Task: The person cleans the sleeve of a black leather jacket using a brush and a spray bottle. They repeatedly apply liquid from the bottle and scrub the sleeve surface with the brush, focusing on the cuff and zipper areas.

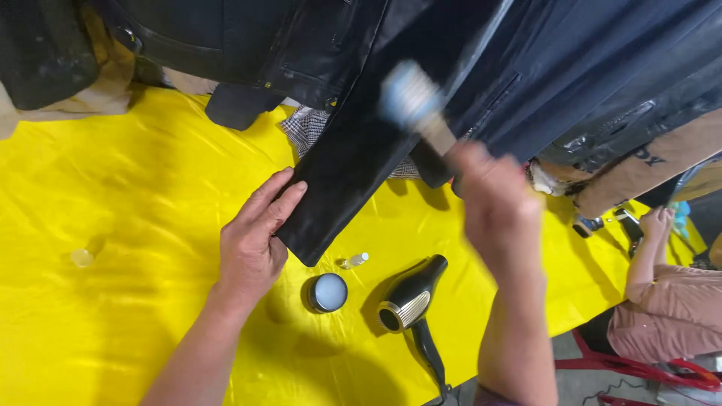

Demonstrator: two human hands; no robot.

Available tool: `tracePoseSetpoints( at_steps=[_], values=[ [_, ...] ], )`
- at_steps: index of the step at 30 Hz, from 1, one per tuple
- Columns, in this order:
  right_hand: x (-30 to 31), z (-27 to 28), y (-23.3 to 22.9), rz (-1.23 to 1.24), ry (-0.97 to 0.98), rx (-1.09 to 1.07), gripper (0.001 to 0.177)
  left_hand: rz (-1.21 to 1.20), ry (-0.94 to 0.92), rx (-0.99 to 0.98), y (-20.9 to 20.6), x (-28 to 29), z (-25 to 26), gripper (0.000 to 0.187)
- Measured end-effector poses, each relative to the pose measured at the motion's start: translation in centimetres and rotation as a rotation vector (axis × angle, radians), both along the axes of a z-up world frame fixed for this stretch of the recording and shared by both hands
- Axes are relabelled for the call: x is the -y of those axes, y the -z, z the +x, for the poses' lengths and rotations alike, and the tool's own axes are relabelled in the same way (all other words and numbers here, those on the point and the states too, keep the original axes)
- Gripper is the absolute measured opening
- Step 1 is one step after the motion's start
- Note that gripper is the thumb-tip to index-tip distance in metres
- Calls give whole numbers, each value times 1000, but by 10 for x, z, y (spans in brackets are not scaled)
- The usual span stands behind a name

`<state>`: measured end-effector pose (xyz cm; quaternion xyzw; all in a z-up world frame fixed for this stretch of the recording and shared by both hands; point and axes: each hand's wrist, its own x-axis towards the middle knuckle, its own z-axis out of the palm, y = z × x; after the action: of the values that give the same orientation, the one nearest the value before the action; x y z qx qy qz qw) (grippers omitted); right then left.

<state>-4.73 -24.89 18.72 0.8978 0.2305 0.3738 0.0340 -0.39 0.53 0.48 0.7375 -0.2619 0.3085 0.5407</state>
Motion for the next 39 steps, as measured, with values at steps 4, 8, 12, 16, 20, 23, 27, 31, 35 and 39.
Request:
tracePoseSetpoints(
  at_steps=[4, 8, 12, 16, 20, 23, 27, 31, 35, 39],
  values=[
    [-20, -40, 24, 169, 29, -557, 30, 42, -57, 90, 2, -2, 5, 50],
    [2, -42, 19, 243, 130, -408, 27, 20, -148, 257, -1, -1, 6, 26],
    [14, -45, 29, 298, 191, -285, 33, -2, -161, 307, 3, 0, 7, 29],
    [2, -56, 38, 289, 57, -610, 30, -15, -157, 319, 6, -4, 10, 37],
    [30, -35, 47, 283, -7, -362, 27, -59, -166, 242, 4, -1, 7, 37],
    [47, -12, 73, 546, -177, -240, 42, -457, 168, -93, 13, 1, 14, 37],
    [3, -16, 96, 623, -294, -292, 38, -915, 637, -424, 51, 21, 26, 57],
    [-37, -16, 107, 456, -292, -358, 40, -1091, 737, -541, 69, 34, 22, 61],
    [-44, -13, 101, 298, -195, -366, 46, -1233, 777, -532, 19, 20, 4, 41],
    [-29, 0, 81, 263, -159, -317, 43, -1157, 773, -535, 30, 15, 12, 37]
  ],
)
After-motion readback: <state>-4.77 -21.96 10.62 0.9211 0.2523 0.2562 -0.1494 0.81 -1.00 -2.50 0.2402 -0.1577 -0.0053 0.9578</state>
